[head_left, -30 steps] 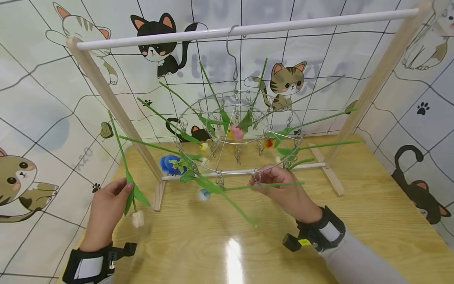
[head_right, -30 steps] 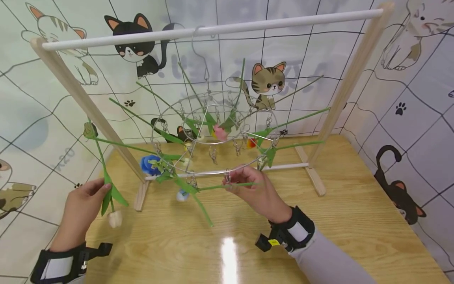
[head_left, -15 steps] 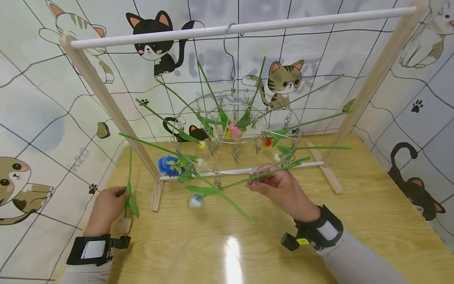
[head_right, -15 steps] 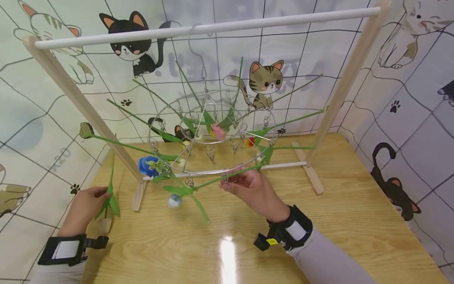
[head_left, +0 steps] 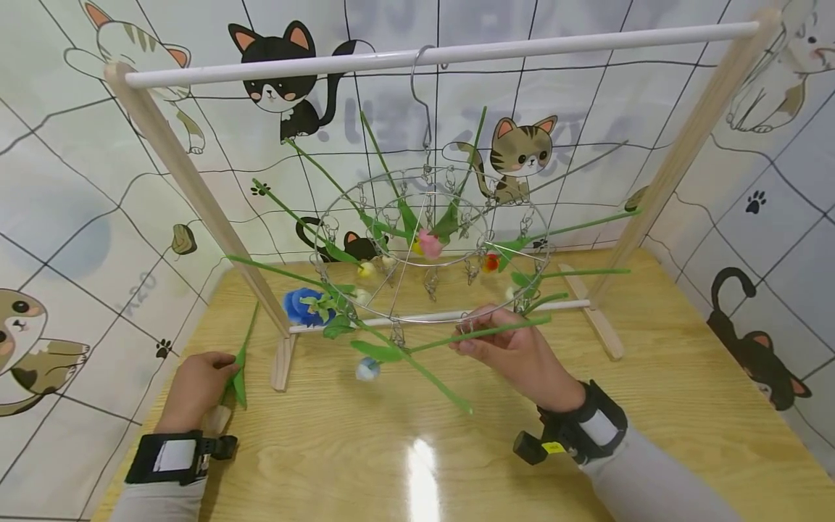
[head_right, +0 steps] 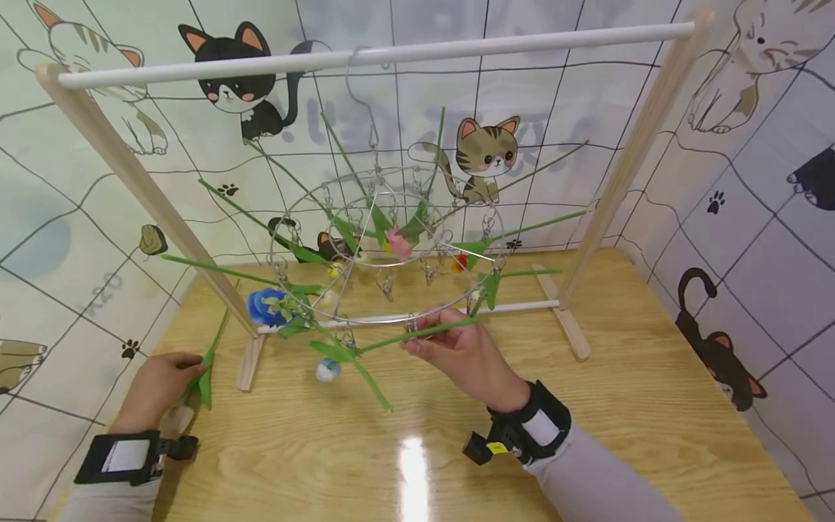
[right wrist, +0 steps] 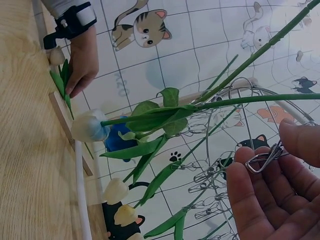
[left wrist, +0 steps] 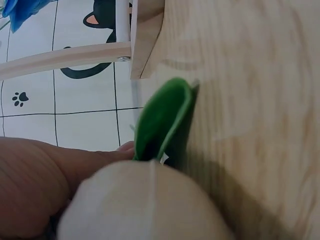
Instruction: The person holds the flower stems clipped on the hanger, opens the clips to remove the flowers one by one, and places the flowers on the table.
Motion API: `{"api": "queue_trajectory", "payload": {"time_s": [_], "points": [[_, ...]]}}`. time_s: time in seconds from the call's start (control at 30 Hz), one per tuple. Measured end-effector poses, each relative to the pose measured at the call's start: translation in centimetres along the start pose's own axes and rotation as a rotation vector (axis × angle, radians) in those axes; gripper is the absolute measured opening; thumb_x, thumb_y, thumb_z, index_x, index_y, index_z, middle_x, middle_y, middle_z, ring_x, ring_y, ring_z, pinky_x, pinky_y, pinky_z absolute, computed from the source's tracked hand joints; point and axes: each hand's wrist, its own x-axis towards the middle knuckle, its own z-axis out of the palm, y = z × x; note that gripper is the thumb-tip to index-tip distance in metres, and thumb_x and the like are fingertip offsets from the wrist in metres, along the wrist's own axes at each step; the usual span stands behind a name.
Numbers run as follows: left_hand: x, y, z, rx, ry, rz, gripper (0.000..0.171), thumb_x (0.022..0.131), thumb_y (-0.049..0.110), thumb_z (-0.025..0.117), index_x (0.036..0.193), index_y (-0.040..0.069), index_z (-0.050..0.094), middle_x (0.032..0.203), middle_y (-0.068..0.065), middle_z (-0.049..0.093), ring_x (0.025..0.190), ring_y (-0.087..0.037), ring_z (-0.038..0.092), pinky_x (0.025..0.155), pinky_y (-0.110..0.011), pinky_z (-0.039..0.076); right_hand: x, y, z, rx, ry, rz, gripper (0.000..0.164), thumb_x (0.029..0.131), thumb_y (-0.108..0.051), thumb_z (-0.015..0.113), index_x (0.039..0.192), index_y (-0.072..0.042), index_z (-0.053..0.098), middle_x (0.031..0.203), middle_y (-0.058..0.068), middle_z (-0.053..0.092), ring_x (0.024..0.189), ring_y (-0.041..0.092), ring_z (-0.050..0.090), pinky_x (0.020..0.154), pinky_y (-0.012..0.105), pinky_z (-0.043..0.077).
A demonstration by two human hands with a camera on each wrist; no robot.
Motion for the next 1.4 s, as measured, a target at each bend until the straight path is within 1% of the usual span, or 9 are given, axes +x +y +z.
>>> {"api": "queue_trajectory", "payload": {"time_s": [0.13,0.27,0.53,0.7,0.87,1.03,1.23,1.33,1.4], "points": [[0.0,-0.3,0.2,-0.018,0.011,0.013,0.034,0.104,0.012,0.060,0.126,-0.013,0.065,0.124,-0.035,0.067,0.108,-0.048,0.067,0.076,-0.045,0.061,0.0,0.0,0.1,-0.041,0.001,-0.034,0.024,0.101,-0.007,0.066,0.122,0.002,0.061,0.120,0.014,0.067,0.108,0.019,0.074,0.093,0.031,0.062],[0.1,-0.3,0.4,-0.010,0.031,0.012,0.031,0.103,0.011,0.061,0.123,-0.012,0.067,0.121,-0.034,0.069,0.103,-0.045,0.068,0.071,-0.039,0.060,0.1,0.0,0.3,-0.068,0.014,-0.072,0.020,0.098,-0.003,0.067,0.118,0.001,0.063,0.113,0.003,0.072,0.105,0.011,0.072,0.092,0.028,0.060],[0.1,0.0,0.6,0.026,0.051,-0.010,0.032,0.102,0.008,0.062,0.124,-0.015,0.064,0.119,-0.035,0.068,0.098,-0.043,0.068,0.068,-0.039,0.058,0.1,0.2,0.7,0.018,-0.004,-0.157,0.020,0.098,0.001,0.067,0.114,0.011,0.060,0.107,-0.007,0.073,0.103,0.008,0.073,0.094,0.025,0.060],[-1.2,1.1,0.9,0.018,0.139,-0.003,0.035,0.104,0.011,0.061,0.130,-0.013,0.062,0.119,-0.035,0.067,0.100,-0.045,0.068,0.070,-0.044,0.058,0.0,0.3,0.6,0.011,-0.010,-0.169,0.020,0.098,0.002,0.067,0.114,0.011,0.060,0.107,-0.009,0.073,0.103,0.008,0.073,0.094,0.026,0.060],[-3.3,4.1,0.7,-0.005,0.155,0.079,0.034,0.104,0.015,0.062,0.127,-0.010,0.065,0.115,-0.032,0.070,0.095,-0.040,0.069,0.068,-0.043,0.058,-0.2,0.3,0.4,0.019,-0.030,-0.188,0.019,0.098,0.003,0.065,0.114,0.011,0.060,0.108,-0.008,0.072,0.103,0.009,0.073,0.094,0.027,0.061],[-5.0,7.9,0.5,-0.029,0.035,0.119,0.034,0.105,0.023,0.064,0.124,-0.004,0.070,0.111,-0.022,0.074,0.089,-0.028,0.070,0.066,-0.034,0.054,-0.3,0.4,0.2,0.037,-0.049,-0.195,0.018,0.100,0.002,0.062,0.116,0.011,0.059,0.109,-0.006,0.072,0.103,0.008,0.072,0.094,0.027,0.061],[-7.2,12.3,1.5,-0.070,-0.103,0.219,0.022,0.101,0.029,0.069,0.112,0.012,0.077,0.105,-0.003,0.077,0.091,-0.016,0.070,0.075,-0.038,0.059,-0.6,0.2,0.6,-0.019,-0.022,-0.197,0.016,0.100,0.001,0.064,0.115,0.007,0.062,0.109,-0.003,0.072,0.102,0.009,0.073,0.093,0.027,0.061],[-8.7,14.6,2.2,-0.118,-0.090,0.275,0.015,0.102,0.028,0.069,0.109,0.019,0.079,0.103,0.004,0.077,0.090,-0.011,0.069,0.077,-0.036,0.059,-0.6,0.1,0.7,-0.042,-0.015,-0.189,0.016,0.100,0.001,0.064,0.115,0.006,0.063,0.109,0.002,0.072,0.102,0.009,0.073,0.092,0.026,0.061],[-9.5,16.0,2.6,-0.150,0.002,0.356,0.012,0.101,0.024,0.069,0.108,0.021,0.079,0.101,0.006,0.076,0.086,-0.007,0.067,0.075,-0.032,0.058,-0.6,0.0,0.7,-0.053,-0.014,-0.192,0.015,0.100,0.001,0.064,0.114,0.005,0.063,0.110,0.009,0.072,0.102,0.010,0.072,0.092,0.027,0.061]]}}
